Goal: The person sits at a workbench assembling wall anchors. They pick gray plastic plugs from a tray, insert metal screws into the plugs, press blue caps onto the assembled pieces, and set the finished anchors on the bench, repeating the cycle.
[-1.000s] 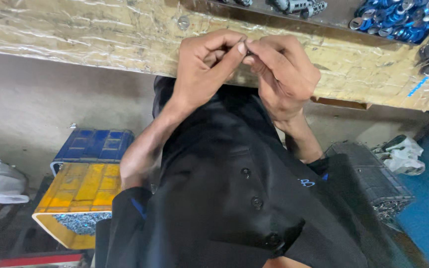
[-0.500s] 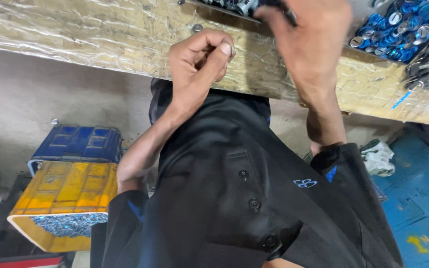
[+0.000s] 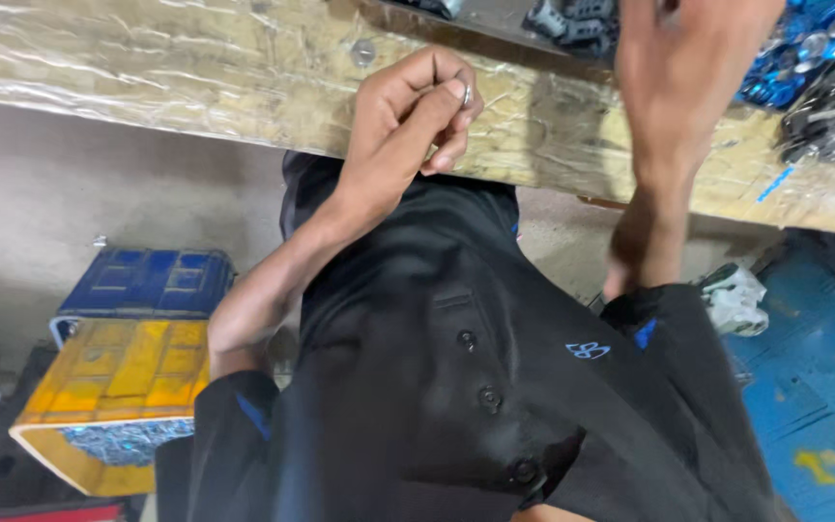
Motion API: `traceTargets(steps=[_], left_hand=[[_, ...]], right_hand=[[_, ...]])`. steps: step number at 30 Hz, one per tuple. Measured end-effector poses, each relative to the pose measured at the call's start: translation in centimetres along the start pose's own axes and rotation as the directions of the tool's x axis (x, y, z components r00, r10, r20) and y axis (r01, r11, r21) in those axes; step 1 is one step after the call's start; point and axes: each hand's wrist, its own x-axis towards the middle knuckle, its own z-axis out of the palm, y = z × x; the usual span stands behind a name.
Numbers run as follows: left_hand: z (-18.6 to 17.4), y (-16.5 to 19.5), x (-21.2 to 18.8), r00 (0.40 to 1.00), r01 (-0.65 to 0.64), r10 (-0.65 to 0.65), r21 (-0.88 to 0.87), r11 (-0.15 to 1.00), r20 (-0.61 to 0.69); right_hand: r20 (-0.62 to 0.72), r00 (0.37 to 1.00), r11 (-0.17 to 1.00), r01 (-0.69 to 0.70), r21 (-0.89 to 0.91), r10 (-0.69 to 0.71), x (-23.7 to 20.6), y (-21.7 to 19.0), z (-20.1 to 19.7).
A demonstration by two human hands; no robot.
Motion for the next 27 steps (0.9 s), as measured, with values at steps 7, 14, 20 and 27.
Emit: traceTargets(steps=[7, 14, 20, 27], left_hand=[[3.0, 1.9, -0.1, 0.983, 0.155, -0.141, -0.113, 0.981, 0.122], [4.1, 1.4, -0.7, 0.971, 0.233, -0.233, 0.002, 0.972, 0.050], [5.0, 0.6, -1.8, 0.997, 0.032, -0.002, 0.423, 0.905, -0.071], [4.3, 1.0, -2.8, 0.984, -0.084, 0.179, 0.886, 0.455, 0.001]], right_hand=[[0.024, 0.989, 0.732, -0.124, 0.670, 0.145, -3.9, -6.1, -1.1], [0.055, 0.965, 0.514, -0.185, 0.838, 0.257, -9.1, -4.3, 0.3], [-0.073, 0.982, 0.658, -0.060, 0.751, 0.172, -9.9, -4.1, 0.9], [-0.057, 0.991, 0.735, -0.054, 0.676, 0.124, -10.7, -4.5, 1.6]])
